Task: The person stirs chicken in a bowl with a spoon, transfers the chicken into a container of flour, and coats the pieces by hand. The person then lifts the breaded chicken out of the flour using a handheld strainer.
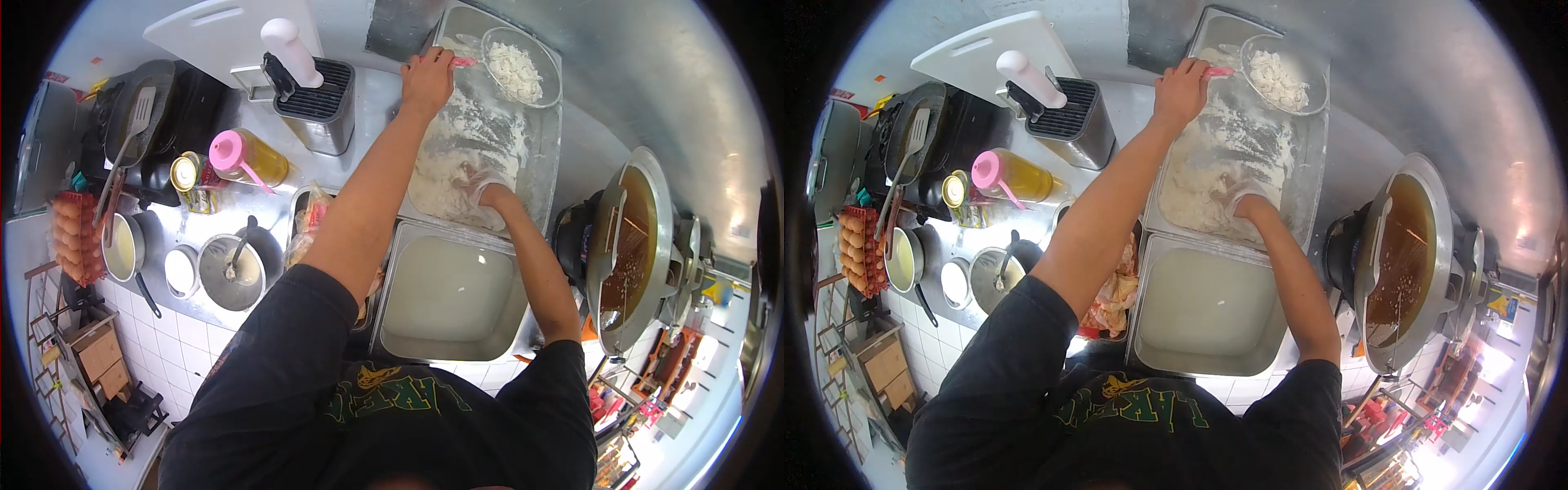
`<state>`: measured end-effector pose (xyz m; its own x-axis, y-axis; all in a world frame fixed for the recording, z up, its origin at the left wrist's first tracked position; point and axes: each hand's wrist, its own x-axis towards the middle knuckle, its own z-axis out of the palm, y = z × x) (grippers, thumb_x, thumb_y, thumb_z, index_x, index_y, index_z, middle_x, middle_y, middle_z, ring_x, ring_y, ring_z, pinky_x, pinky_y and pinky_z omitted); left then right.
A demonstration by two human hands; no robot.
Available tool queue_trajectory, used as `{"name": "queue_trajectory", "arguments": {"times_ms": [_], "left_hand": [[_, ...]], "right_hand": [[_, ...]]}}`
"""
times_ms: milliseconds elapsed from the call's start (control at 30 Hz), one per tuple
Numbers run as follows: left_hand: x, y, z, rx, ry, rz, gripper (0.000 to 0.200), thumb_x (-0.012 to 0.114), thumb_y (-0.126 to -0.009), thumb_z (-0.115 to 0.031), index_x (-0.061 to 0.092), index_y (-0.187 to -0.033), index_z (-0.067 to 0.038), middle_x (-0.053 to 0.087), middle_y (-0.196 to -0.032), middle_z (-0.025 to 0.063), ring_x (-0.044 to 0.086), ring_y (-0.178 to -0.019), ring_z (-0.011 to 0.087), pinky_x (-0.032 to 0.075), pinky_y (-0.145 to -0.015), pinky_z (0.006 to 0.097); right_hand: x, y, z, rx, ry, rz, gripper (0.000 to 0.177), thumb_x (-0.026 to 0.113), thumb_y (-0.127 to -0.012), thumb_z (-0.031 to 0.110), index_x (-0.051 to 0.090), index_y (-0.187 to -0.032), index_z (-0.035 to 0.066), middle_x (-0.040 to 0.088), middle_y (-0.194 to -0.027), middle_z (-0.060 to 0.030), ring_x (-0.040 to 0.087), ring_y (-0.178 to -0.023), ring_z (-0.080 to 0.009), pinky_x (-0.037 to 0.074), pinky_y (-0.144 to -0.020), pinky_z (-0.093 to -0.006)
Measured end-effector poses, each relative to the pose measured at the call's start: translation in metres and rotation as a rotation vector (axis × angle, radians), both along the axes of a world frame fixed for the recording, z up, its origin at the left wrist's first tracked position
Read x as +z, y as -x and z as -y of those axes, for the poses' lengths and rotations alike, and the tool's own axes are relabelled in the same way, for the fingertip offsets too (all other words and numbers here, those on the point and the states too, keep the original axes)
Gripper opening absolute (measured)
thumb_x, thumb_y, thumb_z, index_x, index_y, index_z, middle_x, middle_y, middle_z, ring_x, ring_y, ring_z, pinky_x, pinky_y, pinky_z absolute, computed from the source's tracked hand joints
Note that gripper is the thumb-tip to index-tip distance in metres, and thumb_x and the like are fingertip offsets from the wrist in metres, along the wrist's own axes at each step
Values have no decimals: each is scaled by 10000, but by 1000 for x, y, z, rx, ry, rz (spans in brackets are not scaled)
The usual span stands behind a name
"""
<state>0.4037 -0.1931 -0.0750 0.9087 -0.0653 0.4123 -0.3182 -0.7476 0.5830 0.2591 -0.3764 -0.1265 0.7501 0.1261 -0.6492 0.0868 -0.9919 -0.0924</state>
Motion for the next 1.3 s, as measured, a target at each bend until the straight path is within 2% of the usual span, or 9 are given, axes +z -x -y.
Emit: {"name": "queue_trajectory", "arguments": {"times_ms": [100, 200, 633, 767, 833, 967, 1067, 1167, 1300], "left_hand": [[1, 1, 1, 0, 16, 32, 192, 549, -925, -244, 576, -1105, -182, 570, -1147, 8, 563, -991, 333, 417, -841, 515], [-4, -2, 3, 8, 19, 60, 187, 545, -929, -246, 577, -1104, -187, 572, -1141, 6, 561, -994, 331, 420, -840, 512], [3, 0, -1, -13, -8, 10, 196, 546, -927, -260, 575, -1111, -201, 569, -1152, -3, 554, -1009, 325, 412, -845, 510], [0, 0, 1, -5, 4, 19, 198, 545, -927, -256, 578, -1111, -192, 573, -1147, 5, 559, -996, 328, 414, -839, 518], [0, 0, 2, -3, 8, 34, 198, 544, -928, -256, 579, -1111, -188, 574, -1149, 8, 560, -991, 328, 414, -838, 521], [2, 2, 1, -12, 5, 25, 203, 537, -933, -258, 577, -1117, -184, 574, -1160, 11, 561, -994, 330, 415, -840, 523], [3, 2, 0, -12, 13, 13, 204, 534, -934, -256, 575, -1121, -185, 570, -1172, 11, 559, -1006, 330, 414, -848, 518], [4, 0, 1, -10, 11, -6, 207, 533, -934, -256, 573, -1124, -185, 566, -1187, 13, 554, -1020, 329, 412, -857, 513], [5, 2, 1, -12, 19, -19, 218, 534, -934, -258, 570, -1137, -188, 560, -1208, 15, 550, -1032, 331, 411, -865, 511]], "right_hand": [[-30, -2, 15, 82, -209, -248, 994, 515, -817, 650, 208, -1478, -26, 286, -1463, -336, 371, -1340, -403, 296, -1111, -375], [65, 10, -54, -213, -151, -272, 1123, 627, -727, 675, 187, -1479, -33, 326, -1447, -330, 388, -1333, -383, 334, -1083, -353], [33, 16, -32, -11, -404, -192, 933, 768, -676, 435, 378, -1391, -20, 596, -1178, -247, 576, -1047, -339, 447, -932, -348], [65, 14, -23, -191, -555, -66, 921, 800, -663, 348, 383, -1389, -37, 567, -1255, -209, 585, -1039, -275, 454, -919, -330], [120, 12, -33, -582, -657, -41, 734, 788, -678, 239, 493, -1294, -31, 640, -1117, -163, 610, -985, -270, 467, -906, -345], [92, -8, 19, -842, -861, 120, 658, 792, -683, 163, 517, -1247, -38, 644, -1079, -113, 634, -936, -230, 512, -807, -333], [123, -18, 23, -1252, -1363, 170, 385, 698, -780, 111, 592, -1129, -12, 654, -1016, -143, 668, -860, -244, 564, -649, -333], [171, -31, 24, -1079, -1789, 196, 353, 652, -824, 110, 585, -1150, -9, 657, -1004, -156, 669, -885, -273, 580, -691, -353], [189, -89, 46, -1342, -1618, 577, 352, 623, -844, 94, 555, -1179, 9, 653, -965, -145, 666, -864, -292, 580, -692, -364]]}}
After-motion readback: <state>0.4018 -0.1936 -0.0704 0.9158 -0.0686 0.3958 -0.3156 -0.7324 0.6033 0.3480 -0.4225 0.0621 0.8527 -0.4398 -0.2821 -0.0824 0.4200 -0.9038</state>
